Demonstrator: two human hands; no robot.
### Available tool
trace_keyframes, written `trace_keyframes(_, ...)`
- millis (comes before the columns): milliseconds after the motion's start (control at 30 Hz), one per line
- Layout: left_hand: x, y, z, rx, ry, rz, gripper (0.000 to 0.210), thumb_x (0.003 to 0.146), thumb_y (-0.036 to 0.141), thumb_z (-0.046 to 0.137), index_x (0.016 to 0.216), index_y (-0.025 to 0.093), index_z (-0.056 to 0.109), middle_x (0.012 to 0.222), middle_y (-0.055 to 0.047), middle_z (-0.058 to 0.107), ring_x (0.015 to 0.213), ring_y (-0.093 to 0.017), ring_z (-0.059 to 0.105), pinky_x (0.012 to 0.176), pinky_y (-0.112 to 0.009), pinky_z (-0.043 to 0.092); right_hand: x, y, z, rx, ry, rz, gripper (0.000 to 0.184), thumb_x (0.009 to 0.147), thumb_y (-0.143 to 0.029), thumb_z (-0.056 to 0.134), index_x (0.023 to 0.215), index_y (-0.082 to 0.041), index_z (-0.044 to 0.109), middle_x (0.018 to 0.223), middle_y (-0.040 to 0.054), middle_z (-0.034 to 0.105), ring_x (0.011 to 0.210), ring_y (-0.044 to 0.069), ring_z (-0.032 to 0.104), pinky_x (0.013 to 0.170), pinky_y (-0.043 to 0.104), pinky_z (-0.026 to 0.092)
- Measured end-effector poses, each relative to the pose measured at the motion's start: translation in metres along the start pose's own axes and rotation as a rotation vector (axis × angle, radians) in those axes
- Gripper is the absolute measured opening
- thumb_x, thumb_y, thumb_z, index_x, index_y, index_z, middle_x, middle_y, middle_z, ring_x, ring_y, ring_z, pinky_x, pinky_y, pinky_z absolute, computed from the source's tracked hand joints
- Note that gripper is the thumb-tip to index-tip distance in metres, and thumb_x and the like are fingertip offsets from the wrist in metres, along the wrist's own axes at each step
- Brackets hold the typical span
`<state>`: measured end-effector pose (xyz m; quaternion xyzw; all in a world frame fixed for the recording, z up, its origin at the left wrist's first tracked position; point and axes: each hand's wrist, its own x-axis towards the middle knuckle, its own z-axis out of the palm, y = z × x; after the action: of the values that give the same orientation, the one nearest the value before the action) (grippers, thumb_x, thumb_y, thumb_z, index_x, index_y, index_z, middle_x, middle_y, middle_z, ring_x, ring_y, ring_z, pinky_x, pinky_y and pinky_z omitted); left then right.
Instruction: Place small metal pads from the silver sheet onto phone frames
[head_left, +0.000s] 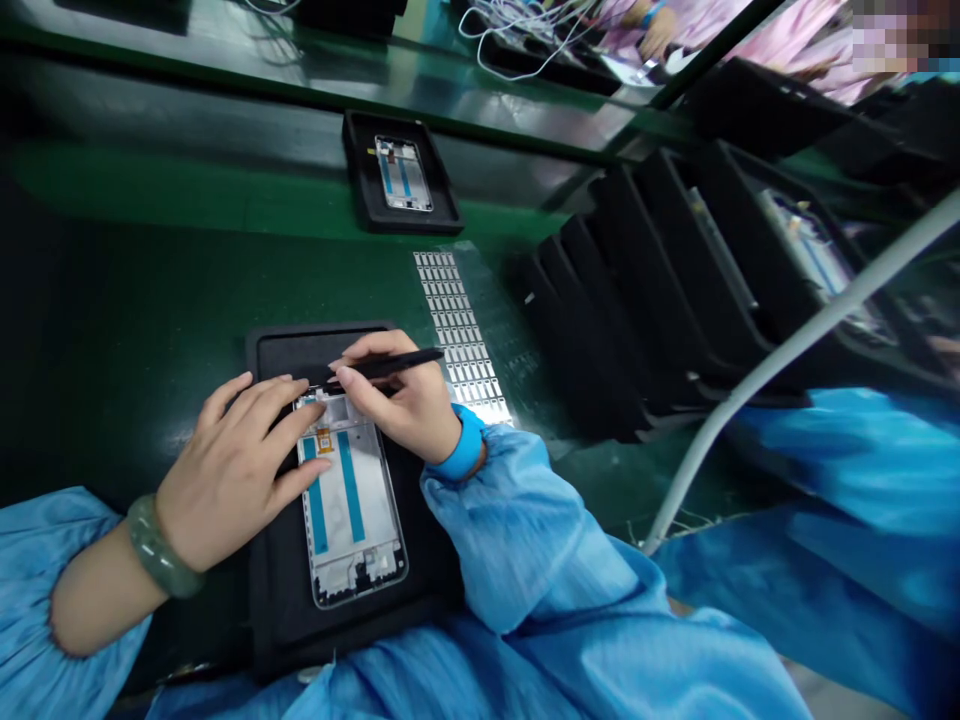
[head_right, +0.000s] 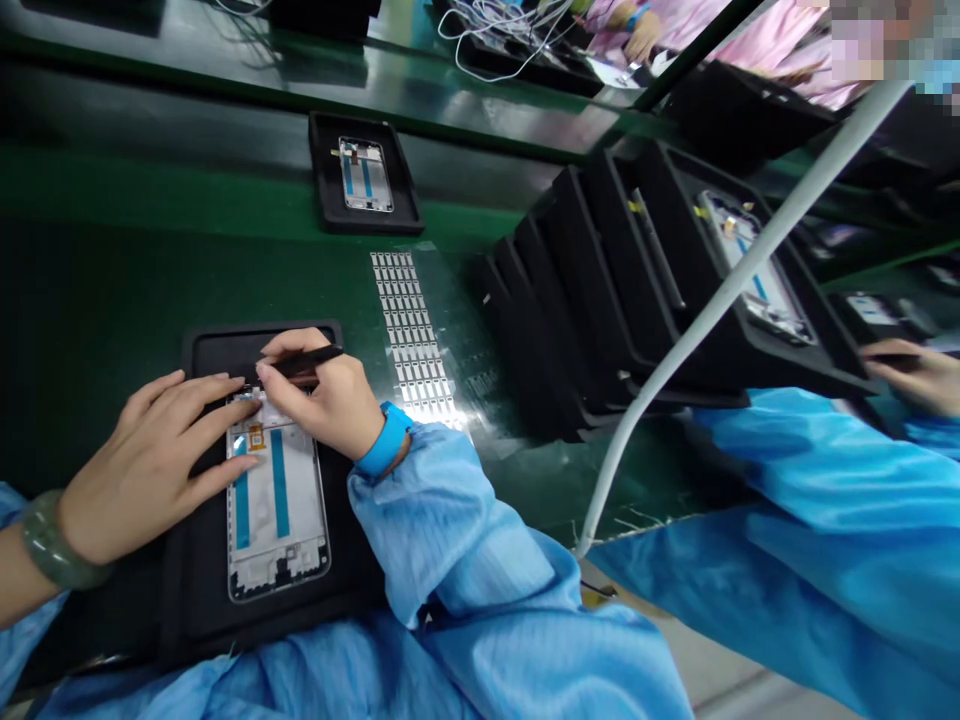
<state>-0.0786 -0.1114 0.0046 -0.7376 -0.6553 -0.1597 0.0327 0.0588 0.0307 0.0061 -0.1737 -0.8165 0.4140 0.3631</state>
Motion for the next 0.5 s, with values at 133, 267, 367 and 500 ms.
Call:
trace_keyframes(133,-0.0003,-0.0001,0.0001,0.0,-0.008,-0.006,0.045,0.086,0.044,0.05,0.122,0.017,0.052,0.124,-0.011,0.056,0.116,-0.027,0.051,0.104,-0.051,0.032,0.0017,0.0022,0.0011,0.069,-0.096,0.062,0.013,0.082,-0.02,0.059,0.093,-0.017,0.054,0.084,0.0005,0.062,0.073,0.009,0.065,0.067,0.019,0.056)
trace_keyframes(267,-0.0006,0.0001,0.0,0.004,-0.009,-0.004,0.045,0.086,0.044,0.05,0.122,0.017,0.053,0.124,-0.012,0.056,0.116,-0.027,0.051,0.104,-0.051,0.032,0.0025,0.0009,0.0009,0.065,-0.115,0.045,0.009,0.083,-0.019,0.057,0.091,-0.016,0.056,0.085,0.0001,0.061,0.071,0.008,0.064,0.068,0.018,0.055)
trace_keyframes(367,-0.0001,0.0,-0.0002,-0.002,-0.008,-0.008,0.045,0.086,0.044,0.05,0.122,0.017,0.053,0.124,-0.012,0.056,0.116,-0.028,0.051,0.104,-0.051,0.032,0.0041,-0.0014,0.0018,0.019,-0.127,0.014,0.005,0.083,-0.018,0.056,0.088,-0.016,0.057,0.086,0.0005,0.062,0.073,0.007,0.063,0.068,0.017,0.054)
trace_keyframes(500,0.0005,-0.0005,-0.0007,-0.014,-0.021,-0.017,0.045,0.086,0.045,0.049,0.122,0.017,0.053,0.124,-0.013,0.056,0.117,-0.028,0.05,0.105,-0.051,0.031,0.0058,-0.005,0.005,-0.058,-0.103,0.026,0.005,0.083,-0.018,0.056,0.088,-0.016,0.056,0.084,0.0,0.063,0.071,0.008,0.063,0.068,0.018,0.053)
